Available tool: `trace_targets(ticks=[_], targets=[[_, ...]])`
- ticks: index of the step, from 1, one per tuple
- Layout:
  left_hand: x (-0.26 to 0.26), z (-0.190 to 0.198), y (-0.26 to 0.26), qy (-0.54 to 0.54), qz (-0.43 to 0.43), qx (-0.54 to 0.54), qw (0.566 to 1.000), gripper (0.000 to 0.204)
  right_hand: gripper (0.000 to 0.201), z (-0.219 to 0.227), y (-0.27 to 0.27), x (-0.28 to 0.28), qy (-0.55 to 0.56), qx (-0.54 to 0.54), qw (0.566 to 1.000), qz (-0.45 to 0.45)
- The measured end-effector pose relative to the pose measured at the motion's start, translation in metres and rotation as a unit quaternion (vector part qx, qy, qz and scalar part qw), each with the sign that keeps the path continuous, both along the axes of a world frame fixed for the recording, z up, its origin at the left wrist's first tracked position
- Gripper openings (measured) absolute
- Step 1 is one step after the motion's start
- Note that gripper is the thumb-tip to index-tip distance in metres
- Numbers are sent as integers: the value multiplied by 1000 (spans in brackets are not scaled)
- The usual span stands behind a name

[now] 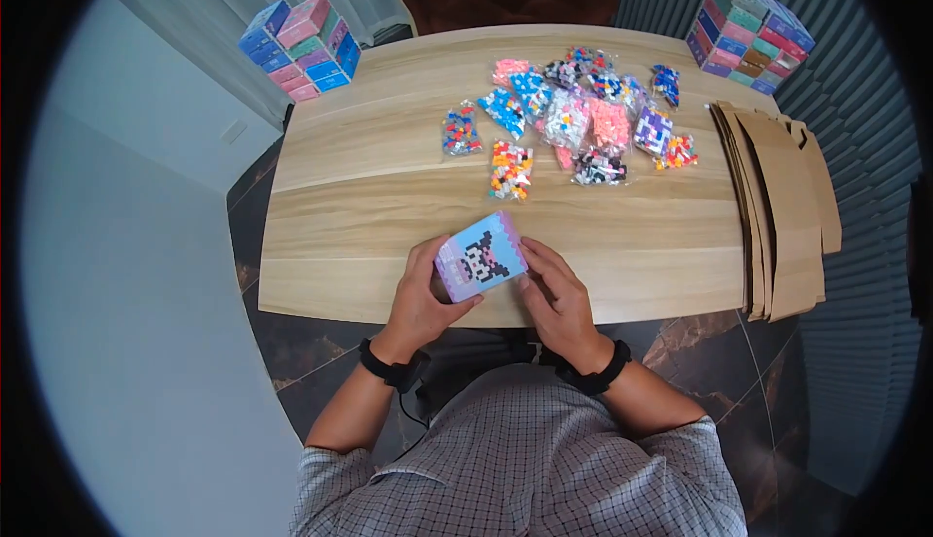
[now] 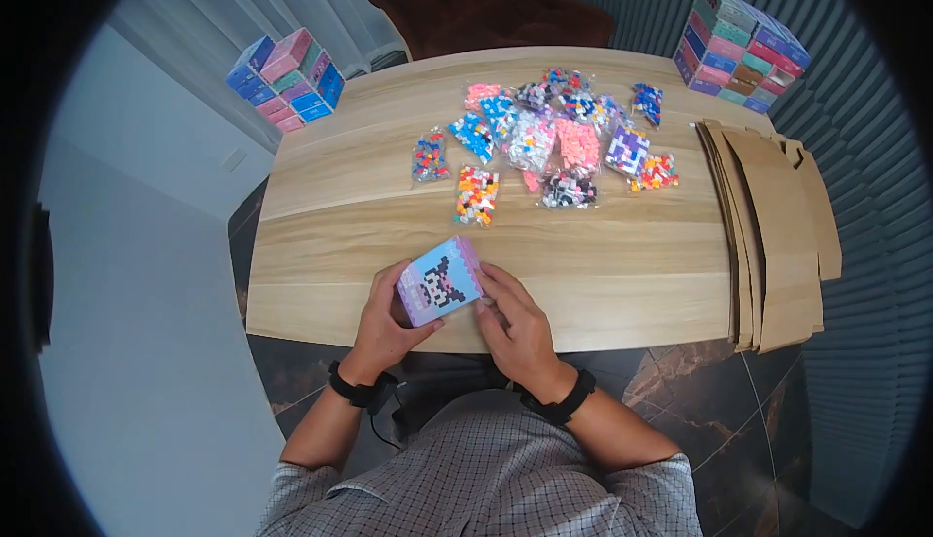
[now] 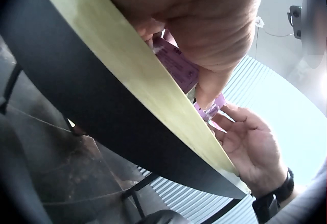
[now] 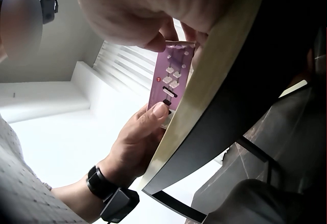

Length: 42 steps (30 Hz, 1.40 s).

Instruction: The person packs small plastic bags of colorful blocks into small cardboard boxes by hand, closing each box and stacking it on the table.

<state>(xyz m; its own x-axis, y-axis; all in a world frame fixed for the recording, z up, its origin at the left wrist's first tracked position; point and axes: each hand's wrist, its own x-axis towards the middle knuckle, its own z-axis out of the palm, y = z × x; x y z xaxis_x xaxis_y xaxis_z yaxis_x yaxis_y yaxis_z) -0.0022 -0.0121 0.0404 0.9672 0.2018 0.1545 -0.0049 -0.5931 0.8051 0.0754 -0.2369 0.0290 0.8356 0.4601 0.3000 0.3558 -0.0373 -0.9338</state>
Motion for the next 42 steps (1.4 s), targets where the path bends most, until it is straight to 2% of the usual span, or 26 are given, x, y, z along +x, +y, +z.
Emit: trace_targets(ticks=[3, 4, 5, 6, 8, 11, 13, 16, 17, 20, 23, 26, 30, 34, 42], targets=[[1, 3, 2, 3, -14, 20, 1000, 95, 43, 3, -4, 0, -13, -23, 1000, -5], [2, 2, 4, 6, -8, -5, 1000, 95, 44, 5, -7, 0, -17, -32, 999, -7], [3, 1, 6, 9, -2, -30, 999, 95, 45, 6, -11, 3, -92, -50, 994, -26], [4, 0, 11, 11, 2, -56, 998, 96, 45, 5, -16, 5, -116, -67, 990, -43], [12, 3, 27, -36, 36, -5, 999, 94, 45, 2, -29, 8, -161, -103, 978, -85], [39, 23, 58, -114, 108, 38, 987, 88, 44, 4, -46, 6, -90, -101, 984, -113], [63, 44, 89, -140, 150, 70, 976, 86, 43, -4, -49, 5, -90, -95, 985, -113], [114, 60, 152, -189, 200, 88, 957, 82, 40, 3, -41, 6, -86, -90, 987, -106], [122, 95, 148, -169, 244, 207, 932, 87, 40, 2, -40, 6, -96, -94, 986, -103], [167, 123, 192, -165, 299, 212, 916, 86, 36, -2, -37, 8, -107, -107, 983, -104], [209, 140, 229, -173, 343, 289, 877, 86, 32, 4, -36, 7, -104, -108, 984, -100], [239, 159, 248, -146, 362, 309, 867, 86, 30, -1, -36, 9, -148, -116, 977, -98], [268, 183, 254, -109, 412, 389, 817, 77, 26, 1, -35, 10, -160, -114, 976, -97], [291, 180, 273, -90, 452, 446, 767, 70, 20, 18, -28, 11, -134, -118, 979, -97], [309, 165, 295, -64, 473, 473, 741, 65, 18, 21, -28, 15, -116, -115, 983, -80]])
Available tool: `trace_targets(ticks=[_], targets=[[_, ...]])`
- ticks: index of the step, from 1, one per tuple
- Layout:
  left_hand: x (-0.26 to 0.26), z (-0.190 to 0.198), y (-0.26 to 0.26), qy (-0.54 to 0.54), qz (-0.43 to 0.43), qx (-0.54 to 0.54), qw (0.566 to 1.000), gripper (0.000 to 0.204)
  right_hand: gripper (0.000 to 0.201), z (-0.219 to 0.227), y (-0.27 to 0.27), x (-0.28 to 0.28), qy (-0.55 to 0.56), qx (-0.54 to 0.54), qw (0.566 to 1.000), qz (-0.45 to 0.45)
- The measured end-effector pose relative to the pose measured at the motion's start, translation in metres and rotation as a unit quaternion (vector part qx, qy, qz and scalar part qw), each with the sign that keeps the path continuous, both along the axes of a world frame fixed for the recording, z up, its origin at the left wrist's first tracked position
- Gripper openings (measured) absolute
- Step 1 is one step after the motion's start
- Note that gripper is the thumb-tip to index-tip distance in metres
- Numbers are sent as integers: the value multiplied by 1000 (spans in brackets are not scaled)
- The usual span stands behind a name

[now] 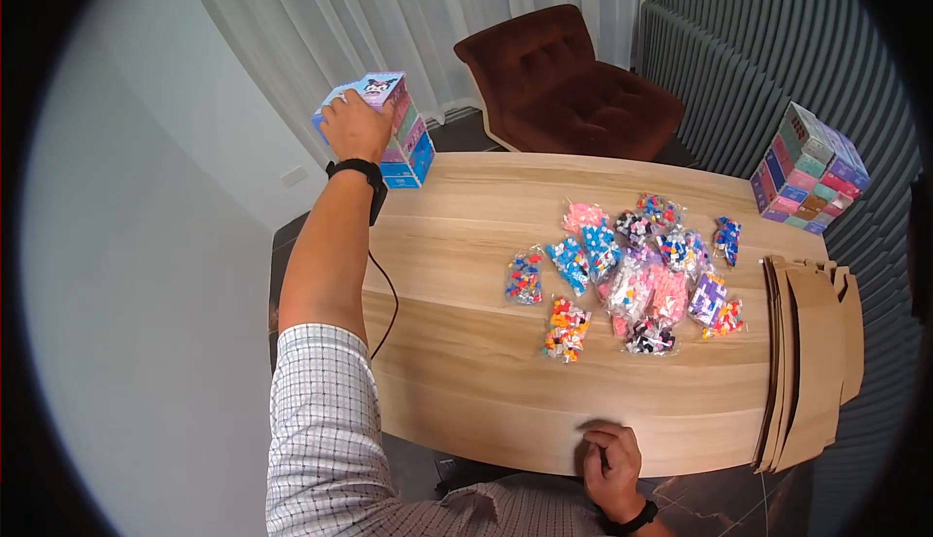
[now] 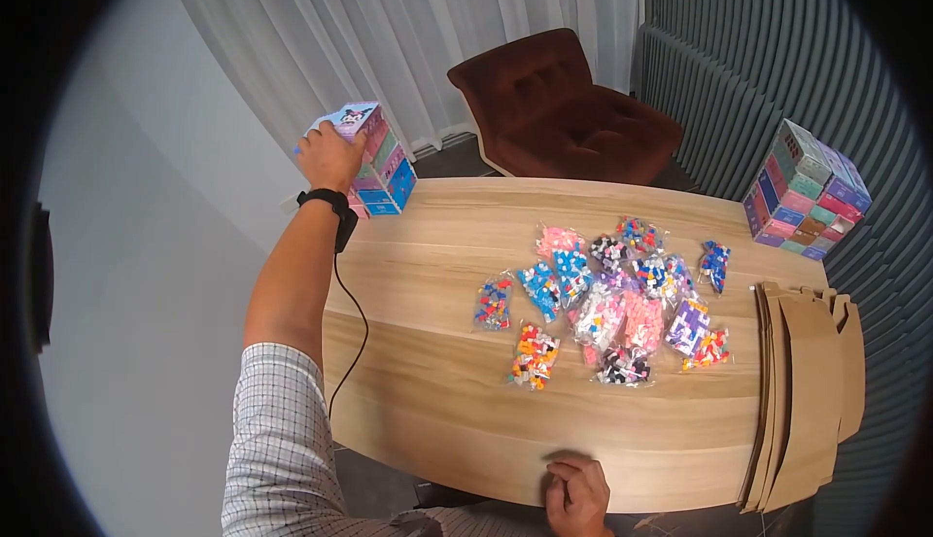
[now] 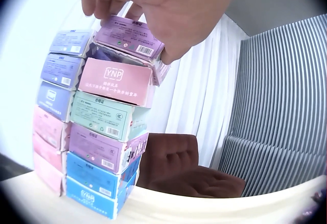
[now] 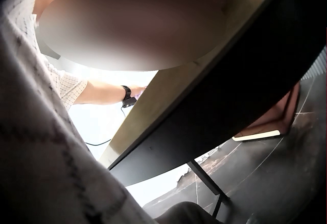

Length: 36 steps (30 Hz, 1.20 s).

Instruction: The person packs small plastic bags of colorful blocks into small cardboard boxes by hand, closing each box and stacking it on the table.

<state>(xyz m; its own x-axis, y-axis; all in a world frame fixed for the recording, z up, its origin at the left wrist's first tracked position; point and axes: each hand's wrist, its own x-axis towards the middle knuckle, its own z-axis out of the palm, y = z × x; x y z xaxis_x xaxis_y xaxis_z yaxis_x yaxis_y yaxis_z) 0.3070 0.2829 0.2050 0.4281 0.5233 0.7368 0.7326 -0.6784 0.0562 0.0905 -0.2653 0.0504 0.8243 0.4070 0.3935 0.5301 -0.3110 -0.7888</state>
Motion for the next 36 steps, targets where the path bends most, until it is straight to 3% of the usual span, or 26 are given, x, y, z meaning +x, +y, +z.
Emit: trace_targets(ticks=[12, 14, 18, 20, 21, 23, 27, 30, 36], targets=[[6, 4, 11, 7, 14, 47, 999, 60, 21, -10, -5, 4, -13, 10, 1000, -1], [6, 3, -1, -33, -11, 55, 998, 60, 19, -9, -6, 3, -5, 16, 1000, -2], [-1, -5, -23, -115, -181, 69, 974, 55, 20, -12, -8, 0, 16, 10, 1000, -13], [-12, -20, -48, -175, -311, -105, 928, 48, 20, -12, -7, -1, 19, 16, 1000, -17], [-27, -25, -78, -200, -340, -228, 890, 36, 19, -12, -7, -1, 22, 23, 999, -16], [-51, -59, -110, -180, -437, -363, 803, 30, 18, -17, -7, -1, 25, 33, 999, -14], [-96, -96, -197, -227, -391, -633, 628, 21, 14, -23, -7, -4, 31, 37, 999, -22], [-103, -124, -221, -297, -424, -689, 507, 18, 14, -20, -8, -7, 43, 37, 998, -27], [-115, -151, -231, -336, -430, -705, 454, 15, 15, -26, -9, -6, 73, 41, 996, -20]])
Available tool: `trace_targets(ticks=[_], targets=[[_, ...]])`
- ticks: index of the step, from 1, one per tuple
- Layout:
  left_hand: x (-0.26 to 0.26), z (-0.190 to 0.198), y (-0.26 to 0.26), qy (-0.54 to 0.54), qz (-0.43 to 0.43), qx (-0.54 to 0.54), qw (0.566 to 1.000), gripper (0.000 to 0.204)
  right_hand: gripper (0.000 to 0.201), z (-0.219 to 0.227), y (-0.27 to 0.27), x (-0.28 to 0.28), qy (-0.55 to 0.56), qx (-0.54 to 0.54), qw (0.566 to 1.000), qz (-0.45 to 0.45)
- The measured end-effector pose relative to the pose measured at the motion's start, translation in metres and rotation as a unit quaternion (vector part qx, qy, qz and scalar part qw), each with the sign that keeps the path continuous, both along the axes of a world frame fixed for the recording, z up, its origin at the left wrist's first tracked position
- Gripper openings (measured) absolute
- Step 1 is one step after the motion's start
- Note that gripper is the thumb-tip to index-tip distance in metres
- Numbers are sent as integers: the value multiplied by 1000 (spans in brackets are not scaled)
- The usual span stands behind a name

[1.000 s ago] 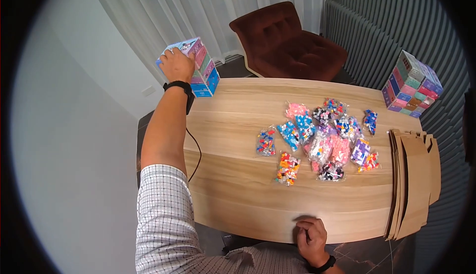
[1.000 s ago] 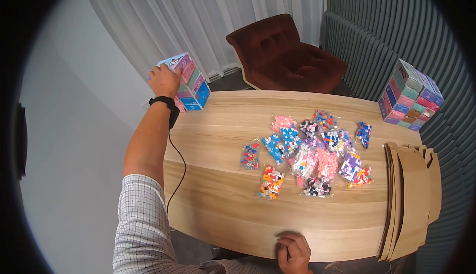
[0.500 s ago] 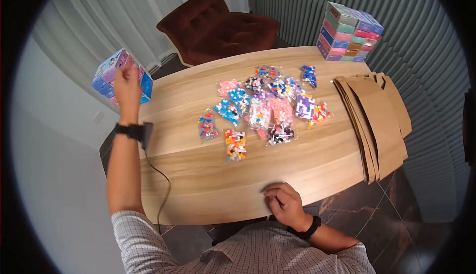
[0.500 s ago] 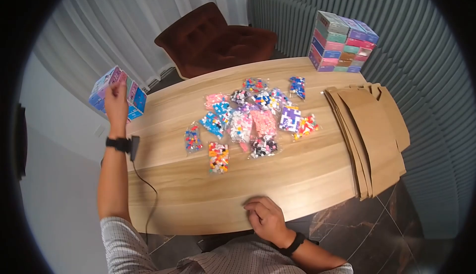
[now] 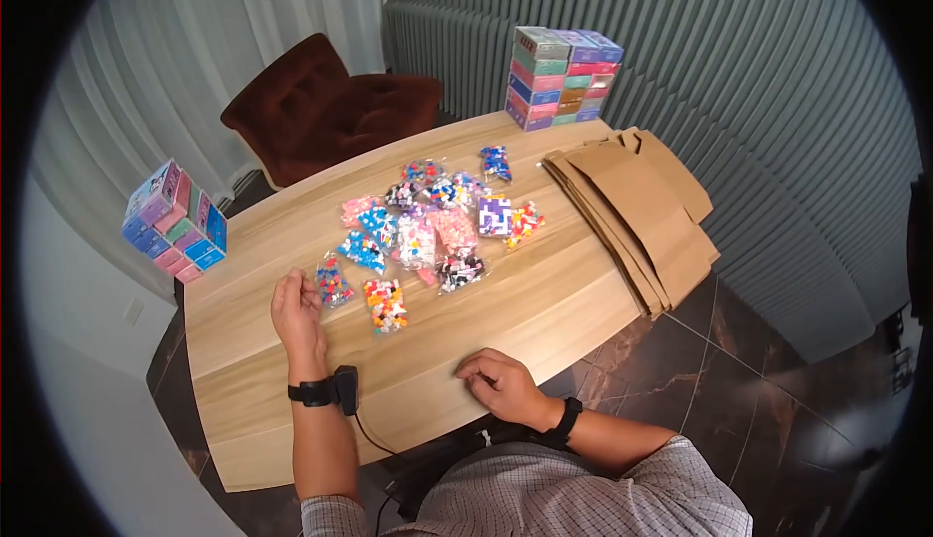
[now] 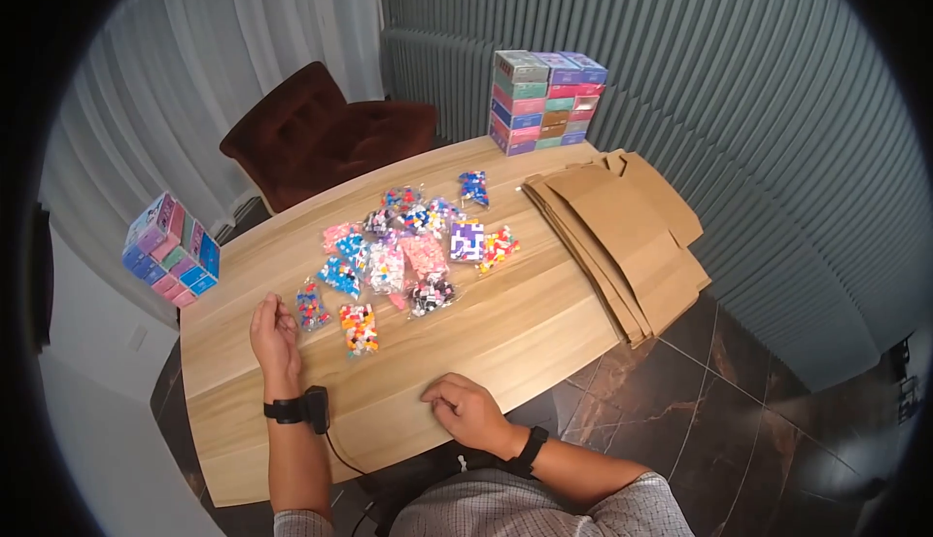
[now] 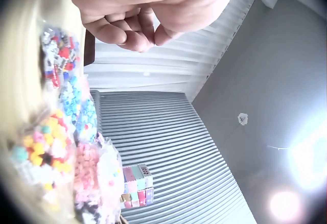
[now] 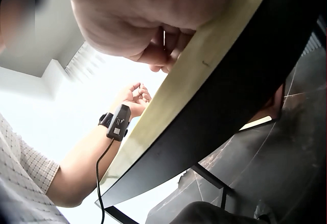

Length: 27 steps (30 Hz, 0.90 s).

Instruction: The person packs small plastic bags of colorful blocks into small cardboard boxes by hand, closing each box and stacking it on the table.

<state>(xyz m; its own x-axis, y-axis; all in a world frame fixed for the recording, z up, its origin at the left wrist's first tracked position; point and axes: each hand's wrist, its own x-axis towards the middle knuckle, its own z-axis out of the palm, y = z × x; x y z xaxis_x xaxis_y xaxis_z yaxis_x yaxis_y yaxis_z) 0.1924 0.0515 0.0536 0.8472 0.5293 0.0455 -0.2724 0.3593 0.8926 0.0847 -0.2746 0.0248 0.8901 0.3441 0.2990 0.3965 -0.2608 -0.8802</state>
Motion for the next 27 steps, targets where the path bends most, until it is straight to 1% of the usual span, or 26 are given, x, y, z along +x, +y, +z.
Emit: trace_targets(ticks=[5, 7, 9, 10, 11, 14, 16, 17, 18, 20, 22, 24, 27], targets=[[-11, -14, 4, 1, -9, -26, 1000, 16, 15, -3, 1, 0, 12, -1, 1000, 2], [-15, -12, -4, 6, -6, -36, 999, 18, 17, -4, -1, 1, 25, -2, 1000, 2], [-17, -19, -2, -12, -22, -14, 1000, 20, 19, -4, 0, 3, 120, 49, 992, 2], [-17, -15, -5, -19, -26, -2, 999, 21, 20, -2, -2, 5, 167, 76, 983, 7], [-18, -13, -10, -21, -5, -2, 1000, 27, 28, 3, -6, 9, 196, 88, 977, 12], [-19, -14, -16, -14, 24, -11, 1000, 32, 32, 53, -18, 35, 170, 112, 979, -1], [-21, -17, -17, -12, 18, 12, 1000, 35, 35, 91, -31, 72, 46, 66, 997, -16], [-21, -18, -16, -14, 19, 22, 999, 36, 36, 107, -35, 96, -7, 34, 998, -51], [-21, -21, -14, -16, 20, 32, 999, 37, 38, 121, -39, 121, -60, 2, 994, -86], [-19, -28, -12, -20, 23, 51, 998, 39, 44, 139, -52, 185, -125, -33, 982, -140], [-18, -23, -13, -23, 37, 54, 998, 41, 49, 137, -69, 261, -252, -70, 947, -188], [-22, -25, -13, -21, 41, 55, 997, 42, 54, 143, -89, 317, -311, -164, 905, -239], [-22, -30, -11, -30, 33, 57, 997, 43, 60, 136, -115, 381, -340, -249, 851, -312]])
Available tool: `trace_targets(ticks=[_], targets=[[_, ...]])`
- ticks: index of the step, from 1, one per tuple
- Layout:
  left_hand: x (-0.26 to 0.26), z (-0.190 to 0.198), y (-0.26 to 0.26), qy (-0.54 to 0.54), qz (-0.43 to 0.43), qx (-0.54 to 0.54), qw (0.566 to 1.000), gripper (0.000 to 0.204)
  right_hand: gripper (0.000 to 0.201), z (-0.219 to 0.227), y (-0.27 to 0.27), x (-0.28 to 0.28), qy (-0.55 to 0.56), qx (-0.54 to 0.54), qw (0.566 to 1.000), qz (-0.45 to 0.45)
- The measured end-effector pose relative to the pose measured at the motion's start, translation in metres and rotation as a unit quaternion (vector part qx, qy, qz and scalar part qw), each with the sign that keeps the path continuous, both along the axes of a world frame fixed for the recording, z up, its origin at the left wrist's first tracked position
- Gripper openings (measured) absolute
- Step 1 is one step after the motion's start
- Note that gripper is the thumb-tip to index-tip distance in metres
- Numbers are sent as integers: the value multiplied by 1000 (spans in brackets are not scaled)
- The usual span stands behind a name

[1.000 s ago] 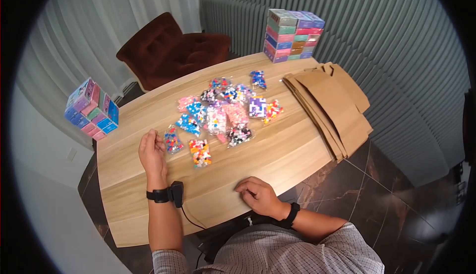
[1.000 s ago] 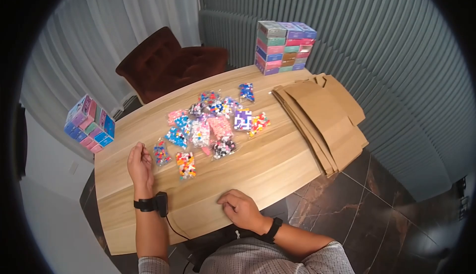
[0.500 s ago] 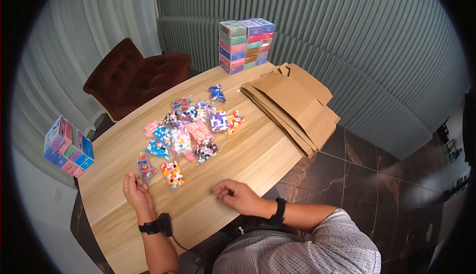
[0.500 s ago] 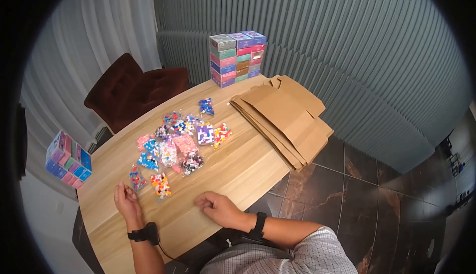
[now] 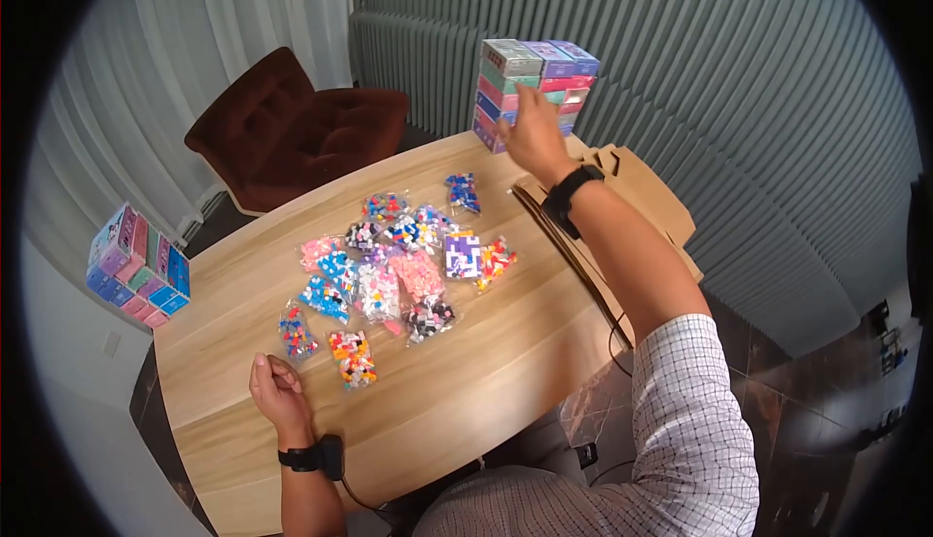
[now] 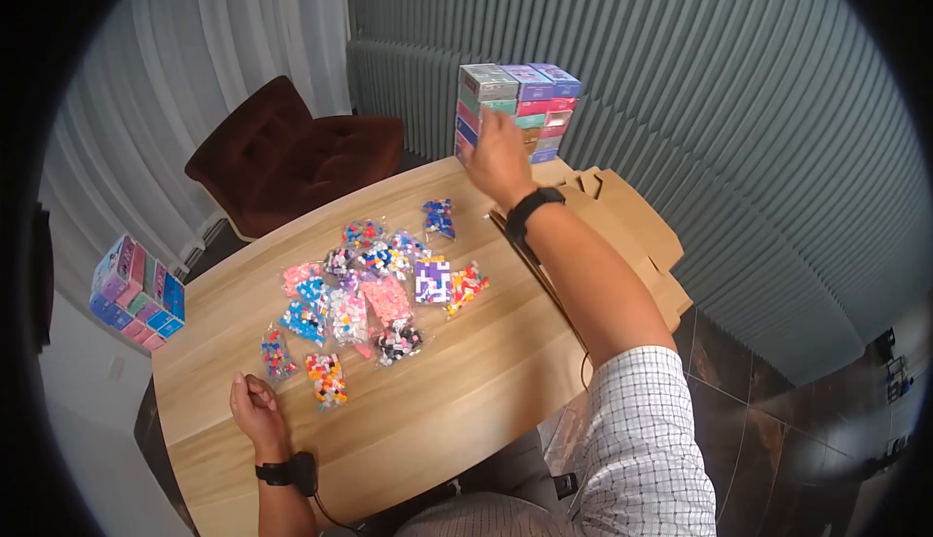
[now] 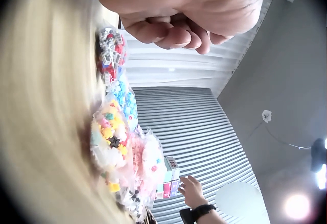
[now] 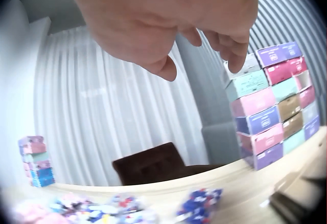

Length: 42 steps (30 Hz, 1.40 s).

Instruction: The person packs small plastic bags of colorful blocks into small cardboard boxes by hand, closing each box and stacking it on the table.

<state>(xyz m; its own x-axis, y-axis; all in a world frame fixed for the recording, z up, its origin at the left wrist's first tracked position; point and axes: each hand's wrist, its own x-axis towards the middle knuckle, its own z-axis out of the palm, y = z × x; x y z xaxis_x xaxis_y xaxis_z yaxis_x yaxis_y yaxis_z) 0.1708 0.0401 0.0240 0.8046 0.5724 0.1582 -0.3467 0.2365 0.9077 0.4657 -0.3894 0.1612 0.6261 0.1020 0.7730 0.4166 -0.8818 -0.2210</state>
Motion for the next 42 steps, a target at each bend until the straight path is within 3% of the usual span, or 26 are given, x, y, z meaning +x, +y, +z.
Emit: trace_targets(ticks=[2, 6, 12, 17, 22, 29, 32, 36, 39, 41, 42], targets=[[-2, 1, -2, -4, -9, 9, 1000, 44, 64, -5, -16, 32, -22, -52, 995, -86], [-3, 5, -10, 9, 14, -10, 1000, 44, 73, 14, -32, 58, 55, -74, 978, -188], [-6, 4, -14, 11, -9, 24, 1000, 45, 82, 37, -35, 102, 102, -102, 966, -214], [-8, 5, -19, -8, -44, -45, 998, 49, 75, 44, -21, 122, 152, -127, 953, -231], [-12, 2, -20, 1, -79, -30, 996, 49, 51, 33, -20, 126, 46, -164, 960, -221], [-13, -1, -22, 21, -52, -30, 998, 52, 42, 27, -27, 129, -26, -259, 946, -195], [-13, -3, -23, 23, -54, -16, 998, 52, 36, 30, -25, 122, -98, -255, 952, -136], [-15, 6, -25, 27, -72, 11, 997, 50, 32, 45, 8, 85, -99, -144, 985, -4], [-16, 0, -20, 16, -99, -3, 995, 45, 33, 53, 60, 19, -28, -62, 993, 96], [-16, 0, -23, 21, -93, -23, 995, 45, 34, 45, 91, -40, -47, -67, 972, 222], [-16, -15, -12, -24, -163, -22, 986, 47, 37, 42, 104, -74, -20, -88, 959, 268]])
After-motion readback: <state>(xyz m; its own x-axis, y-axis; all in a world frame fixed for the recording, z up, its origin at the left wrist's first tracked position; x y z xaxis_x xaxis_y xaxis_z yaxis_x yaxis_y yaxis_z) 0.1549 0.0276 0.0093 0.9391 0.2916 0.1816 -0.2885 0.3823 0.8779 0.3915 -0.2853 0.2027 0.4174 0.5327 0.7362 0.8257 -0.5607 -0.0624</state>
